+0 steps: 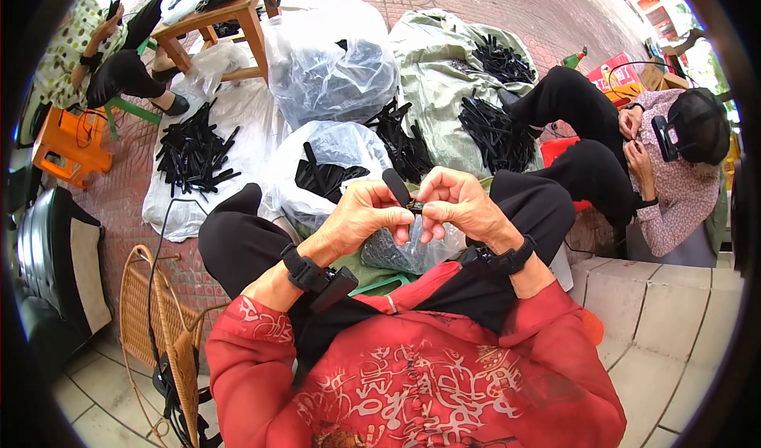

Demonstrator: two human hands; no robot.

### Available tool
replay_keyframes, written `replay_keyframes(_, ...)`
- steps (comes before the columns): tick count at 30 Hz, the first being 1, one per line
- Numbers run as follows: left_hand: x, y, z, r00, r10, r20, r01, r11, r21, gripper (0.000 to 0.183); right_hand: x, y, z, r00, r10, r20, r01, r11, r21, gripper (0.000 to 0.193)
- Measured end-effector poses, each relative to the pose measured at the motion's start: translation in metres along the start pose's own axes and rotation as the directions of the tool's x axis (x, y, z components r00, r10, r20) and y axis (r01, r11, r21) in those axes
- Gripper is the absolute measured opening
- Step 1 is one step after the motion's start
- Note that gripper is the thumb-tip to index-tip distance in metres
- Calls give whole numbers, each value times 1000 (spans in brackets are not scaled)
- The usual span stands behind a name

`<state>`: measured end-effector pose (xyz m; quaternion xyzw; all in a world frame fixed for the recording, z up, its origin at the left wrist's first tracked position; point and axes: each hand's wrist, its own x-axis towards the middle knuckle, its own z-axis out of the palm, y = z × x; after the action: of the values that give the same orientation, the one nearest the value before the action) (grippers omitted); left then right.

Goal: Assembling black shoe straps by threading them through small metal rings.

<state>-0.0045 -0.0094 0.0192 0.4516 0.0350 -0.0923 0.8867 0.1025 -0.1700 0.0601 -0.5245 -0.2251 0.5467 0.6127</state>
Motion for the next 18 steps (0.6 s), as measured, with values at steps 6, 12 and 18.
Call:
replay_keyframes(6, -1, -2, 0, 1000, 11, 20, -11, 1000, 9, 12, -2, 2, 3, 1000, 17, 5, -17, 998, -57, 20)
replay_keyframes(12, 0, -3, 4, 999, 43, 3, -43, 999, 33, 7, -3, 5, 10, 997, 53, -58, -52, 999, 17, 25)
replay_keyframes(18, -3, -5, 4, 999, -19, 41, 17, 999, 39, 9, -2, -11, 8, 993, 119, 25, -109, 961, -254, 33)
